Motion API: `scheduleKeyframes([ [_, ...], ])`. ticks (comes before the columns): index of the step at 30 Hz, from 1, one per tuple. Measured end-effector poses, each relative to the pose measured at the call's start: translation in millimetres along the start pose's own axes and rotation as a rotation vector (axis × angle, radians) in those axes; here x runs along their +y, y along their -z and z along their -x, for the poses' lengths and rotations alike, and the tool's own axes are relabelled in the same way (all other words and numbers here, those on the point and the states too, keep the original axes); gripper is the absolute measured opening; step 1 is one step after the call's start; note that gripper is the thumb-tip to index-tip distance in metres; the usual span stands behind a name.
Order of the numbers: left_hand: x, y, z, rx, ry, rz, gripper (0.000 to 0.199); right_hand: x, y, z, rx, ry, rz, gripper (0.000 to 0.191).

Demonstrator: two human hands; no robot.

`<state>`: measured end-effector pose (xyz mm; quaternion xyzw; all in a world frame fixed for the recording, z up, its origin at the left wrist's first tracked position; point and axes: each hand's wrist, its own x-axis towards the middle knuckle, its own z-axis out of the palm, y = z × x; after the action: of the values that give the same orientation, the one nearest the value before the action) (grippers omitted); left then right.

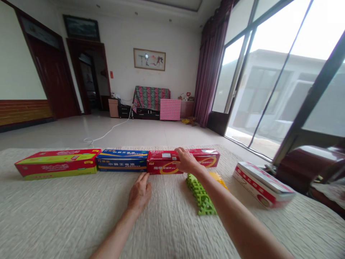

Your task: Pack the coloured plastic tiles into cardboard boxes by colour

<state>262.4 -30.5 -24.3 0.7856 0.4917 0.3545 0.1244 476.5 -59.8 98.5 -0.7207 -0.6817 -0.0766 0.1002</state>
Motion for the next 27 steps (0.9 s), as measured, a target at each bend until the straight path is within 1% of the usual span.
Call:
scheduleKeyframes([
  [3,-2,-1.8,0,0.032,0.008,-0.004,0.046,32,12,0,0.014,-0.015,0.03,0.067],
  [5,-1,-2.3,0,0.051,0.012,-0.004,0.045,53,15,-3,-0.025,-0.041,0.058,0.074],
  [7,-1,-1.8,1,0.065,0.015,-0.004,0.045,70,13,-10,-0.091,-0.056,0.079,0.081],
  [9,1,-0.9,2,0.073,0.013,-0.003,0.045,82,8,-17,-0.155,-0.062,0.094,0.087],
  [11,2,0.1,2,0.077,0.007,0.0,0.045,90,3,-23,-0.199,-0.063,0.104,0.088],
  [14,2,0.9,2,0.079,0.008,0.0,0.044,96,-4,-28,-0.214,-0.055,0.116,0.082],
  [18,3,1.5,2,0.073,0.01,-0.006,0.043,100,-10,-26,-0.148,-0.034,0.132,0.063],
  [21,3,2.0,2,0.078,0.006,0.011,0.043,100,-4,-20,-0.047,-0.046,0.136,0.057],
  [24,3,2.3,1,0.072,0.03,0.081,0.043,98,16,-10,0.064,-0.069,0.146,0.059],
  [27,4,3.5,-1,0.063,0.12,0.251,0.042,89,44,4,0.202,-0.023,0.159,0.061],
])
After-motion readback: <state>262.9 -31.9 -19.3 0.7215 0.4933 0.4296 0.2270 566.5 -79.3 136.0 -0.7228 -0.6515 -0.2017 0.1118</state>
